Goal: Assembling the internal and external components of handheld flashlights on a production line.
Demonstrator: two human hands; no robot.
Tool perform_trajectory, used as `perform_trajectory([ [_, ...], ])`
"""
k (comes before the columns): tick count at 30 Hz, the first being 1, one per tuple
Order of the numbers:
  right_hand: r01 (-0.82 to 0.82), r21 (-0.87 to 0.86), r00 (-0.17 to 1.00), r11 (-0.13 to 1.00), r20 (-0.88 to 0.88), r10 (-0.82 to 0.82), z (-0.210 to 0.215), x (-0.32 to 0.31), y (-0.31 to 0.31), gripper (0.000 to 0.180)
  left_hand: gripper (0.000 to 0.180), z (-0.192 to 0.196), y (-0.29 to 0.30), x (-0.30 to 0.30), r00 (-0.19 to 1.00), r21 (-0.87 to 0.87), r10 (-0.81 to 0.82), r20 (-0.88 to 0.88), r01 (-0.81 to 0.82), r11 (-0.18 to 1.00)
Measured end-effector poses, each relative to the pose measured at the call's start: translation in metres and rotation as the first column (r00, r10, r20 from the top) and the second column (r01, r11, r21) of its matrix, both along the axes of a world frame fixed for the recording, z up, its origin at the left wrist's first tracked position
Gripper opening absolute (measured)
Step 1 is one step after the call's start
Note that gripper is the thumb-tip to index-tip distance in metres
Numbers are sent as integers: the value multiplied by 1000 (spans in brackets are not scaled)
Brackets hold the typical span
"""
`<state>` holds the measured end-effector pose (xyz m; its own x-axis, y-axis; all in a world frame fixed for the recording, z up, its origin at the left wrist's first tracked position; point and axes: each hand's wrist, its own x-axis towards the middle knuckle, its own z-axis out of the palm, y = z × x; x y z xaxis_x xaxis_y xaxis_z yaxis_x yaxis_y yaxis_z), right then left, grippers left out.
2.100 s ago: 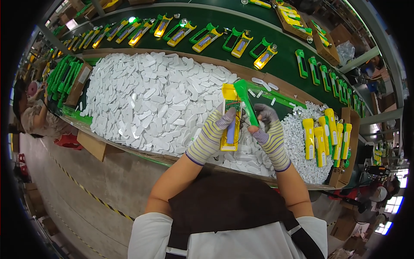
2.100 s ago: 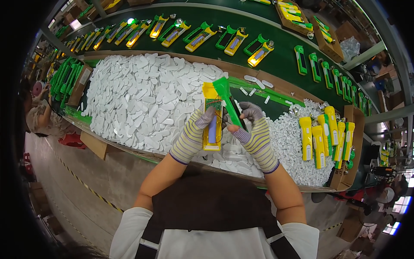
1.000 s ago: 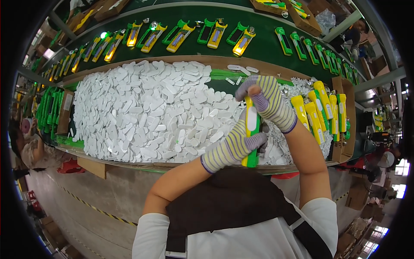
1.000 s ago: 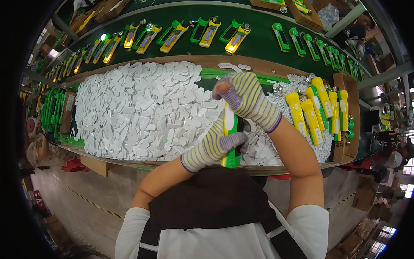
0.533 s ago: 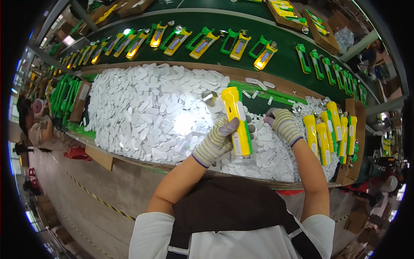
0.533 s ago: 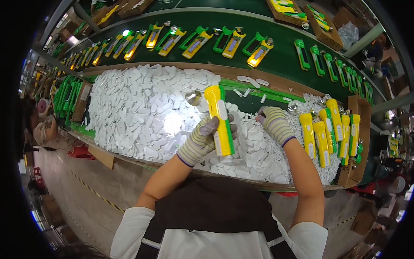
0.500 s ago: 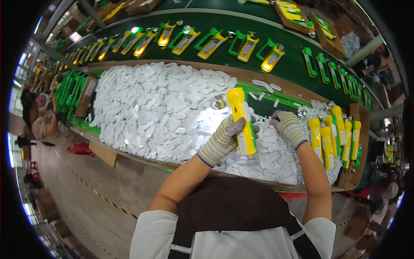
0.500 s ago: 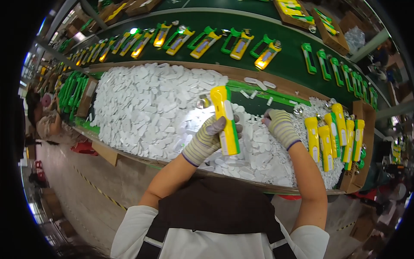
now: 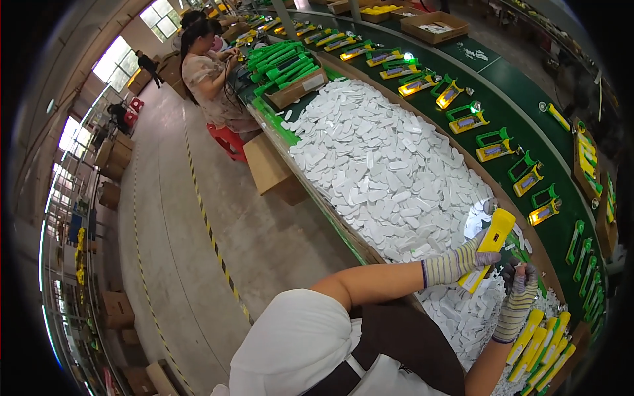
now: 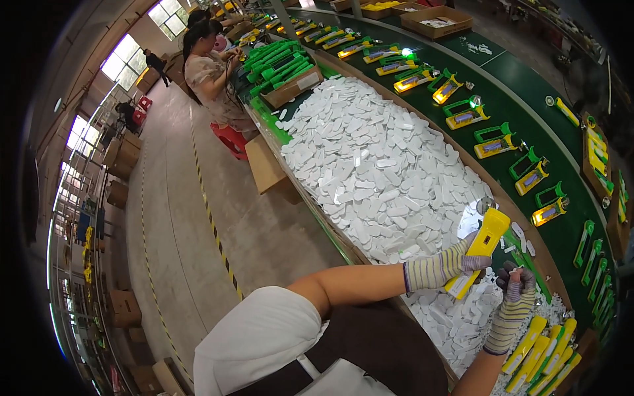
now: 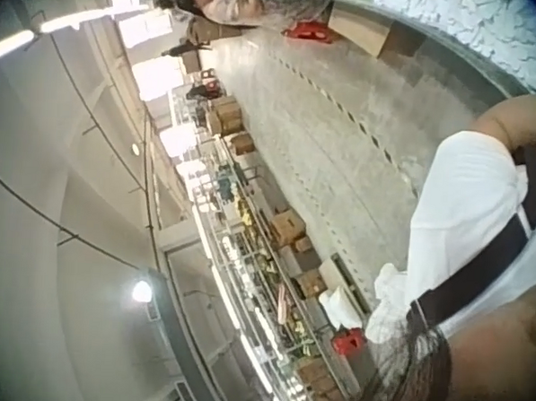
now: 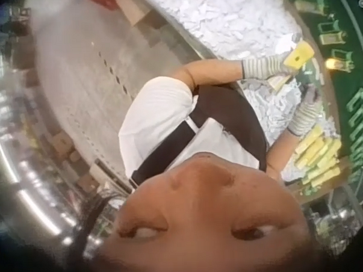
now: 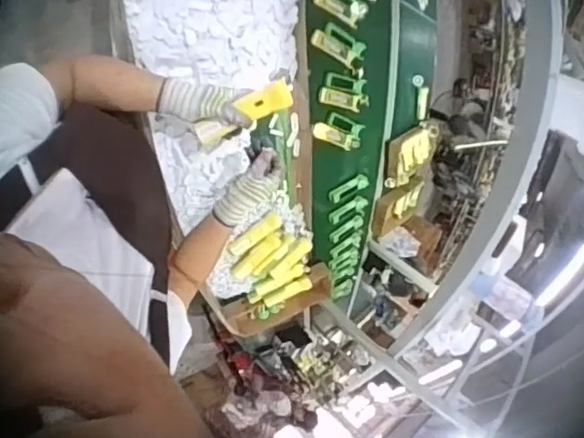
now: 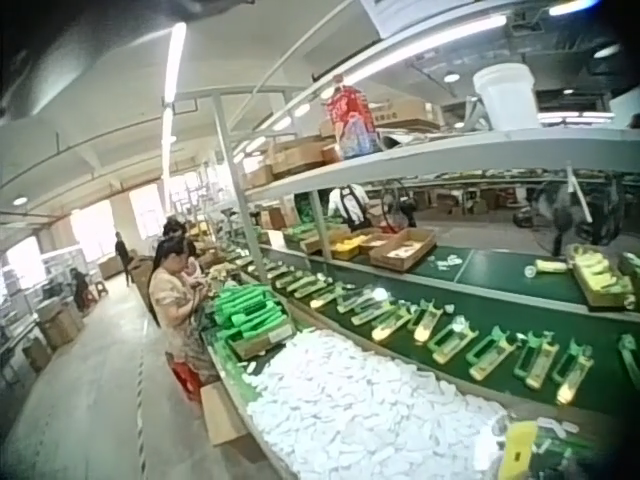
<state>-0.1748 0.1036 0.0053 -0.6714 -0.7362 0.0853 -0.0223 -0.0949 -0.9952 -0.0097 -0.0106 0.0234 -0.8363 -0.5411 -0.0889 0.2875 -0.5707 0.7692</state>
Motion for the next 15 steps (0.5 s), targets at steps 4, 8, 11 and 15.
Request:
perform_trajectory([
  [4, -16, -85, 994, 996, 107, 25, 13, 14, 8, 23, 57, -1, 3, -9, 993, 41, -55, -105, 60, 997],
  [8, 7, -169, 999, 986, -38, -13, 18, 35, -14, 19, 44, -16, -8, -19, 988, -98, -45, -148, 30, 995],
  [11, -155, -247, 987, 956, -11, 157, 14, 39, -22, 16, 49, -15, -8, -24, 990, -111, -95, -108, 83, 990],
  [15, -112, -185, 946, 976, 280, 161, 19, 48, -16, 16, 58, -31, -1, -35, 985, -172, -128, -119, 106, 979],
])
